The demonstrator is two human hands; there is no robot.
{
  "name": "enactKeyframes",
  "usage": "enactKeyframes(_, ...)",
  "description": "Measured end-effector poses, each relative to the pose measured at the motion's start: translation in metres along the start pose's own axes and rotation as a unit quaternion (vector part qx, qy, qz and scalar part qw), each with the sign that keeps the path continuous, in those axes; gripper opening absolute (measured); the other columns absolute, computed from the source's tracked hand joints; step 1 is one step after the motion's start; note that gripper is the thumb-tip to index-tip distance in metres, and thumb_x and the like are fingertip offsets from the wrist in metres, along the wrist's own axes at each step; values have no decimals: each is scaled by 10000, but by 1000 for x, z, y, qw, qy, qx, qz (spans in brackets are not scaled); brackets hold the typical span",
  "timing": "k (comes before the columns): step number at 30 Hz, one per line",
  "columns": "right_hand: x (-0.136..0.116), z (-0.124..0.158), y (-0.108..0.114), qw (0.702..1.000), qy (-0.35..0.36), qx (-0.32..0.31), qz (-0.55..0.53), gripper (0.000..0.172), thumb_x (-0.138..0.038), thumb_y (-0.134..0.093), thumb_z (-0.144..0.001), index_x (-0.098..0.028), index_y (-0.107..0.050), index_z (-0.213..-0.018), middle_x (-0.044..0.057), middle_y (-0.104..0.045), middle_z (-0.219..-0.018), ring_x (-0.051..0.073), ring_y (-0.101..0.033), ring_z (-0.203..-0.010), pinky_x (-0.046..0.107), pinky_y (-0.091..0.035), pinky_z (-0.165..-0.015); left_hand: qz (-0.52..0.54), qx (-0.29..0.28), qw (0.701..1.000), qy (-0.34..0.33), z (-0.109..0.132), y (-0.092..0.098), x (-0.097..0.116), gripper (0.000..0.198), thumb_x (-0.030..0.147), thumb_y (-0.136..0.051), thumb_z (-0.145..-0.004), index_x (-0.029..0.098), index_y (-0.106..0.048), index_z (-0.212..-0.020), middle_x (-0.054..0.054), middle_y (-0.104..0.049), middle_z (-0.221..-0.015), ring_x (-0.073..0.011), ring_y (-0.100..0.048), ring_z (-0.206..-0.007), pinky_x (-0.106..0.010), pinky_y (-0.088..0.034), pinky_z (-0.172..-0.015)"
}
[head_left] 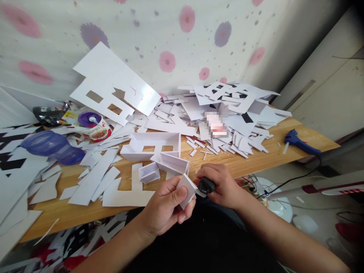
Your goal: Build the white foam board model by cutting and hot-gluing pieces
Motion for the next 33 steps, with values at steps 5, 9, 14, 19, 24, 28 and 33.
enactKeyframes(5, 6, 1, 0, 1000, -15, 14, -12, 60, -142, -544, -801, -201, -553, -797, -15, -573, -660, 106, -506, -582, 216, -367, -562, -33, -36, 999, 16, 2, -9, -7, 360, 497, -629, -850, 159, -523, -790, 25, -545, -525, -42, -393, -372, -169, -240, -366)
enactKeyframes(9, 4, 5, 2, 998, -19, 10, -51, 89, -121, -539, -802, -207, -555, -818, -17, -576, -671, 105, -507, -590, 219, -377, -575, -25, -10, 1000, 3, 2, -3, -4, 372, 516, -628, -843, 164, -516, -796, 37, -518, -515, -45, -372, -371, -184, -243, -383)
enactKeyframes(14, -10, 3, 3, 1000, 12, -7, -23, 114, -213, -522, -862, -204, -515, -748, -22, -518, -617, 103, -454, -547, 226, -333, -537, -17, -10, 1000, -13, 2, -1, 0, 337, 487, -606, -870, 178, -505, -783, 48, -508, -501, -43, -371, -376, -191, -234, -397)
enactKeyframes(19, -14, 0, 1, 1000, 25, -7, 5, 139, -223, -503, -867, -208, -502, -728, -16, -521, -608, 109, -454, -539, 228, -324, -525, -24, -13, 1000, -8, 2, -2, -1, 344, 497, -602, -870, 182, -501, -779, 50, -502, -488, -46, -368, -371, -191, -235, -395)
enactKeyframes(24, -18, 0, 2, 999, 32, -9, 0, 165, -241, -480, -886, -210, -488, -724, -13, -516, -600, 114, -455, -536, 234, -324, -528, -40, -18, 999, -13, 3, -1, -1, 362, 519, -606, -859, 178, -506, -790, 42, -518, -500, -48, -374, -380, -188, -246, -392)
enactKeyframes(28, -20, 0, 4, 999, 35, -11, 16, 170, -235, -480, -893, -208, -490, -726, -10, -516, -602, 114, -454, -534, 238, -318, -527, -56, -16, 998, -14, 4, 0, 0, 365, 523, -607, -856, 181, -501, -783, 37, -528, -511, -47, -381, -380, -180, -234, -381)
enactKeyframes(33, -17, 0, 3, 998, 44, -3, 39, 162, -232, -494, -890, -207, -492, -729, -10, -523, -606, 112, -460, -536, 239, -314, -534, -57, -40, 998, 8, 5, -5, -3, 386, 551, -624, -829, 188, -500, -790, 39, -509, -499, -58, -366, -377, -186, -230, -384)
Point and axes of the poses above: each hand's wrist, its own z-axis away from the middle knuckle, its own y-axis out of the back of the hand, x = y × z, the point moved 8 cm from there along -z, towards the middle knuckle
